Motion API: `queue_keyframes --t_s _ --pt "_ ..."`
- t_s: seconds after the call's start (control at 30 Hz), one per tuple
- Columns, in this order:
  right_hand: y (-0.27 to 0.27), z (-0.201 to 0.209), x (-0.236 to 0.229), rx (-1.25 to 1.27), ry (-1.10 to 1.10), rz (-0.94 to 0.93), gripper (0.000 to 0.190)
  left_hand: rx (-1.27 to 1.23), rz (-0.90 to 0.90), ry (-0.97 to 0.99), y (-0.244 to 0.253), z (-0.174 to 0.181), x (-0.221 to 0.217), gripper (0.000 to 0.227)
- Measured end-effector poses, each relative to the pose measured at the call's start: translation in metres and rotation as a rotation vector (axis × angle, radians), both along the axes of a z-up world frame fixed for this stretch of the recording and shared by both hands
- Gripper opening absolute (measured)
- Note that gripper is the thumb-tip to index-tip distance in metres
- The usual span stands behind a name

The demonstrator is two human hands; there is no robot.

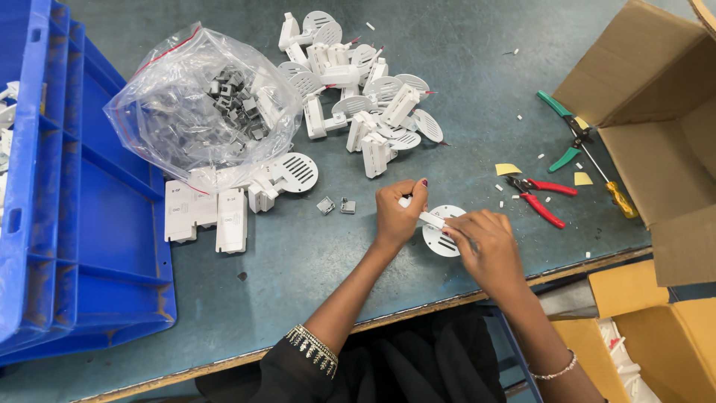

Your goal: The person assembles white plastic electrical components on a workbench. They use pliers to cut small white plastic pieces and a screwdriver to tighten screws on the components. The person handles multiple parts, including circular vents and rectangular housings, and places finished units into a blue crate.

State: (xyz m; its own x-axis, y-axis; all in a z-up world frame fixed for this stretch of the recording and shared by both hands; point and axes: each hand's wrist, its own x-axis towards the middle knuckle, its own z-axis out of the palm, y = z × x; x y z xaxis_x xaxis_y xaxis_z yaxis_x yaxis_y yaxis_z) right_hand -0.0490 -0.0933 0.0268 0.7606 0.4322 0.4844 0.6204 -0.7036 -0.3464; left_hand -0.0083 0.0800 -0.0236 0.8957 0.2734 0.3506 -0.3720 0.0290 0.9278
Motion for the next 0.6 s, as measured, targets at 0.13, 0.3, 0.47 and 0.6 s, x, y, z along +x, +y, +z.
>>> queue_keyframes --t_s 0.13,0.3,0.47,0.6 --pt "-0.002 -0.002 -0.001 0.025 0.046 -0.018 0.017 0.025 0.003 -0.022 0.0 0.005 -0.003 0.035" --pt "-0.008 -0.004 -0.005 0.072 0.115 -0.027 0.017 0.077 0.023 -0.057 -0.003 0.009 -0.008 0.034" --pt "-0.011 -0.012 -0.009 0.087 0.075 -0.007 0.014 0.092 -0.003 -0.082 -0.007 0.007 -0.009 0.035" --pt "-0.012 -0.016 -0.014 0.092 0.081 -0.004 0.012 0.141 0.004 -0.081 -0.01 0.006 -0.011 0.035"
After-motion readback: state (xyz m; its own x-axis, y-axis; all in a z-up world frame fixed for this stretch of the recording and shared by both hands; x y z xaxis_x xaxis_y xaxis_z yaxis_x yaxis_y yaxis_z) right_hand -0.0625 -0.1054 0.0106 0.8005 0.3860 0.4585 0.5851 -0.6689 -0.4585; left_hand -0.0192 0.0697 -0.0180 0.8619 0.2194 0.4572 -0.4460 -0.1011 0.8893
